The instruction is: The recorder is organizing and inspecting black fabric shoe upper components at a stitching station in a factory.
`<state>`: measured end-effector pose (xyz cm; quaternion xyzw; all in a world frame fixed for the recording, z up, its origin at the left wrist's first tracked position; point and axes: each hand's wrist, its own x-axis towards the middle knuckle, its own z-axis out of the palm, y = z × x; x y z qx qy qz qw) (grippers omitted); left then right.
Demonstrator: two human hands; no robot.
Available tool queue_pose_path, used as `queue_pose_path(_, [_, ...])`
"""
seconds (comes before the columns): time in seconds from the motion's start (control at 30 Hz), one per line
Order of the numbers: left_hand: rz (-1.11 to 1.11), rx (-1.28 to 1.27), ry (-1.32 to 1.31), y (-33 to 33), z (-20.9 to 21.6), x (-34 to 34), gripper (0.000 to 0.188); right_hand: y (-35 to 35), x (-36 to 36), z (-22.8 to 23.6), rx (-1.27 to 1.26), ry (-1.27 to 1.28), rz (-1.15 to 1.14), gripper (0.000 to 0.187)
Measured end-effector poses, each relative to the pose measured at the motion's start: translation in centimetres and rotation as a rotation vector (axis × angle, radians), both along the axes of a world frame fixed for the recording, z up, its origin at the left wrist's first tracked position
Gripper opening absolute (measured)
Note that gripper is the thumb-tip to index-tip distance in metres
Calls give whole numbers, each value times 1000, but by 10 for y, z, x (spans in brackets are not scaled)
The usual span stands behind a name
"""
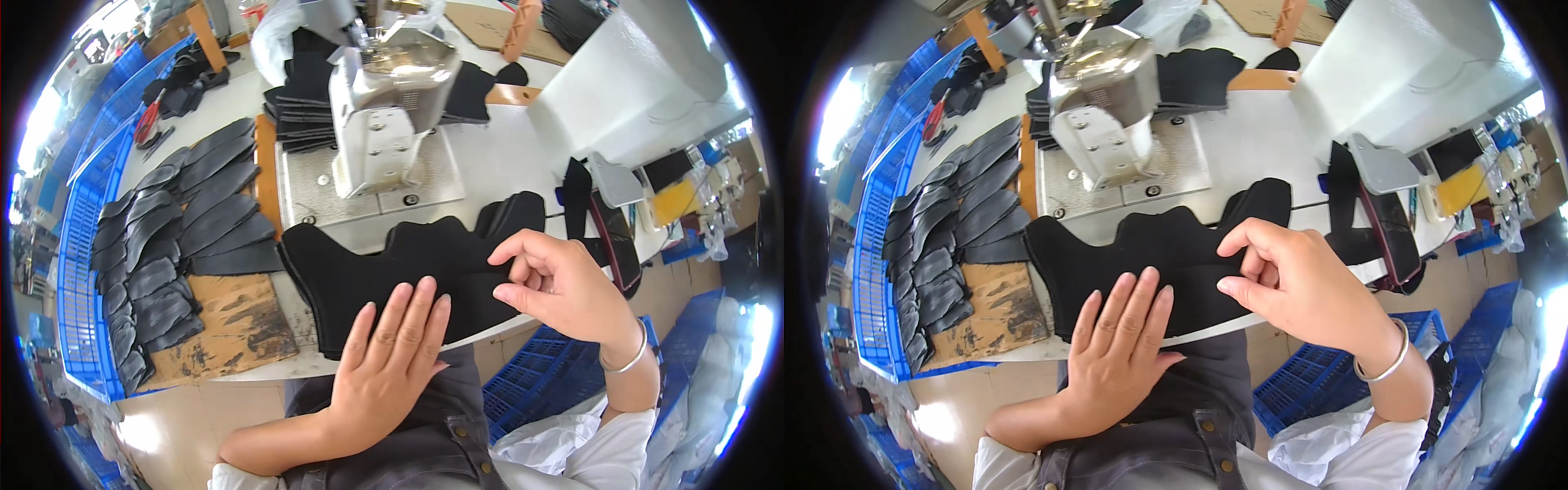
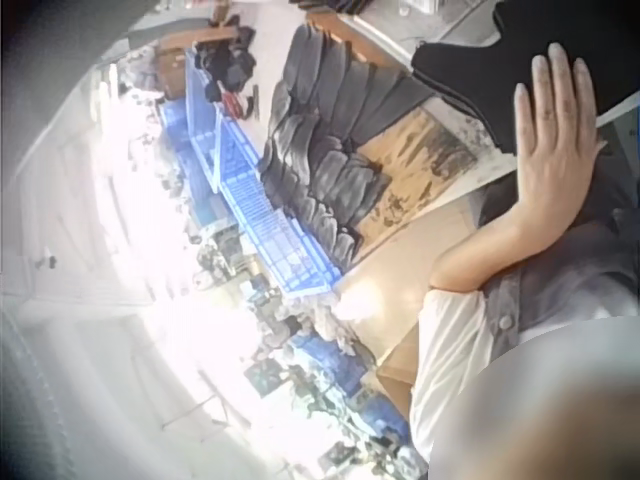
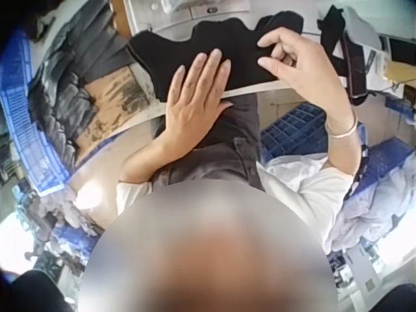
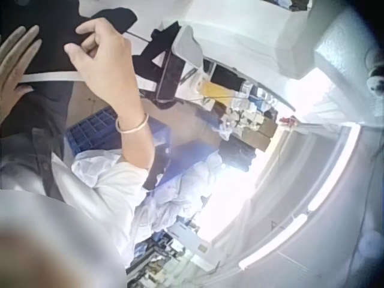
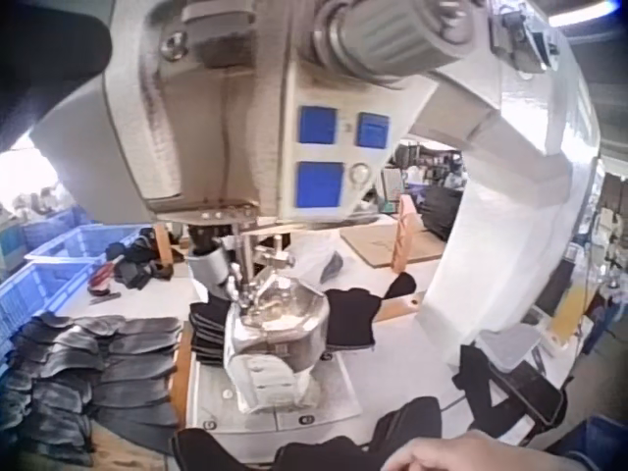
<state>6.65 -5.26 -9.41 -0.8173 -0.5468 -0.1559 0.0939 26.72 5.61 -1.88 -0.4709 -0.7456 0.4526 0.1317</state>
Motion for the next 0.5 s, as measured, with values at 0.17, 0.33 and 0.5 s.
queue_pose_path(0.17, [-18,8,19,-3,-1,1,70,-1,7,-11,34,78,-17,23])
queue_pose_path(0.33, [18,-29,49,-4,0,-1,53,1,9,-15,55,74,36,23])
queue_pose_path(0.5, [-38,-17,81,-1,2,-3,61,-3,12,-17,141,70,58,22])
